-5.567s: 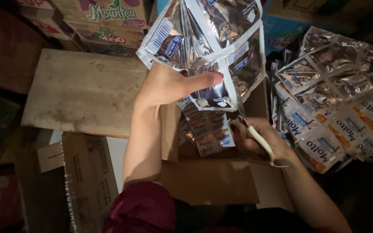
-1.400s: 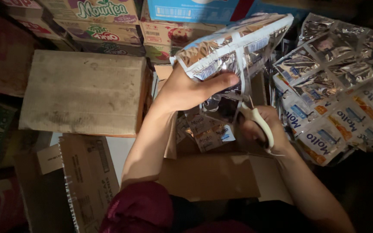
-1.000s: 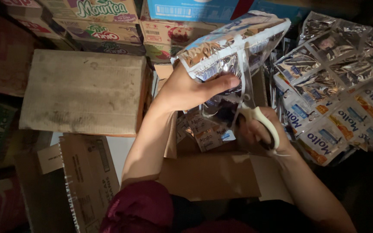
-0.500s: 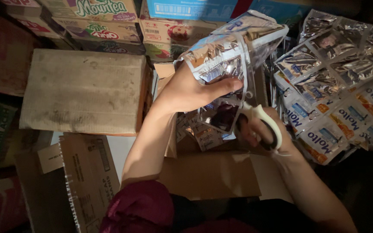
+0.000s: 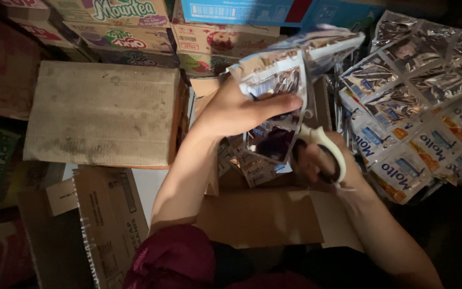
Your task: The person uses scissors to cut open multiple small foil food packets labeled 'Molto' and places them into a cardboard box. The person handles the packets one at a time, cutting the top edge and dropping them into the box.
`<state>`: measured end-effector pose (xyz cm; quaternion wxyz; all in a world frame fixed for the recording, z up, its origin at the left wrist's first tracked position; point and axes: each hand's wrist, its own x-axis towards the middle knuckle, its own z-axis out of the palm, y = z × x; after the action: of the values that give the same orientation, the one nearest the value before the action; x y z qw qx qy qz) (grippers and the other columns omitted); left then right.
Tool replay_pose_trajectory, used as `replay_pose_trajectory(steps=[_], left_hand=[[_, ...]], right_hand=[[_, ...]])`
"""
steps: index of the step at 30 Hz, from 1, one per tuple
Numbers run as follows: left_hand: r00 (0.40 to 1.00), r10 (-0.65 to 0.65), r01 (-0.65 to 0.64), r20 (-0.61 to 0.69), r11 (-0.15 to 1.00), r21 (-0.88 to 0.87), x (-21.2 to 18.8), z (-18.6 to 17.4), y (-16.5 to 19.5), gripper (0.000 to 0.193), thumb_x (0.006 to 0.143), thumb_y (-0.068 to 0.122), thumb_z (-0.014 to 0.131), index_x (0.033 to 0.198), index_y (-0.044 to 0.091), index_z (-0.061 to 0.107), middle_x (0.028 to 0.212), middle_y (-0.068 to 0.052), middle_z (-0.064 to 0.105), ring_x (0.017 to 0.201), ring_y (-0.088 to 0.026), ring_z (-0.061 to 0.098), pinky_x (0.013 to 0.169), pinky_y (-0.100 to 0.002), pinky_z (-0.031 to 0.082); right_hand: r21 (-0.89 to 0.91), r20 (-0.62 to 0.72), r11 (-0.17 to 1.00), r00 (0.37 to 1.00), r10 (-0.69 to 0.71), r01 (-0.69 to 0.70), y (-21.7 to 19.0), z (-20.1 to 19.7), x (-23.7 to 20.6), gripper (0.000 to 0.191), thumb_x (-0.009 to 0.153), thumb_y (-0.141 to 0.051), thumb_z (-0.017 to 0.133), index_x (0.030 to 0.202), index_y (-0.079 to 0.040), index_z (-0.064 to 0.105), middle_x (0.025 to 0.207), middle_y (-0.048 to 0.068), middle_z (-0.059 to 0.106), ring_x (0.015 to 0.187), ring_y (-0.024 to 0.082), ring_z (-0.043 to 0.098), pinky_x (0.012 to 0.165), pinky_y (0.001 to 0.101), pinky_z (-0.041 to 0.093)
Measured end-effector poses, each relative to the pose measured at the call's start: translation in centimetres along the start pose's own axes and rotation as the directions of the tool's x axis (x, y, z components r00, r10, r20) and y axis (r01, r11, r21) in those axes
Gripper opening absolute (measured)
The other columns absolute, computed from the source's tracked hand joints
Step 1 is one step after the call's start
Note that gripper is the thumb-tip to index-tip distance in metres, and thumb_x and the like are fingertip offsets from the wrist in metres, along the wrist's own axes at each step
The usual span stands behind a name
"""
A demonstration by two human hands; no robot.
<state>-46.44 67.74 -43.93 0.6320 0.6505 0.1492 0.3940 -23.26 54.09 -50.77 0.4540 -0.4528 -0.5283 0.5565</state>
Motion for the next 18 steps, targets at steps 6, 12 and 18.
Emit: replay_pose_trajectory(steps=[6,12,18], left_hand=[[0.973,-0.229,0.168,0.027,0.625,-0.762,1.4,1.8,-0.6,0.074,0.094,0.063,0.070,0.123,-0.005,0.061,0.118,-0.020,0.069,0.109,-0.031,0.066,0.101,-0.048,0.053],[0.950,-0.308,0.144,-0.042,0.555,-0.819,2.0,1.8,-1.1,0.059,0.092,0.056,0.072,0.111,0.001,0.065,0.107,-0.019,0.072,0.100,-0.034,0.071,0.091,-0.049,0.056],[0.929,-0.275,0.046,-0.245,0.748,-0.663,1.0,-1.5,-1.0,0.048,0.086,0.008,0.083,0.127,-0.006,0.064,0.118,-0.019,0.073,0.114,-0.032,0.069,0.104,-0.049,0.054]], right_hand=[[0.111,-0.158,0.994,0.987,0.025,-0.008,0.3,-0.8,0.3,0.038,0.100,-0.038,0.070,0.084,-0.004,0.064,0.065,0.002,0.061,0.051,0.010,0.056,0.043,0.0237,0.041],[-0.037,-0.083,0.999,0.996,-0.026,0.023,1.2,-2.2,0.5,0.033,0.103,-0.031,0.071,0.082,-0.006,0.065,0.063,0.002,0.061,0.051,0.007,0.053,0.046,0.0224,0.039],[0.032,-0.072,0.998,0.995,0.062,-0.060,3.7,-2.2,1.6,0.034,0.093,-0.025,0.079,0.072,-0.003,0.063,0.055,0.001,0.056,0.041,0.007,0.044,0.038,0.0231,0.028]])
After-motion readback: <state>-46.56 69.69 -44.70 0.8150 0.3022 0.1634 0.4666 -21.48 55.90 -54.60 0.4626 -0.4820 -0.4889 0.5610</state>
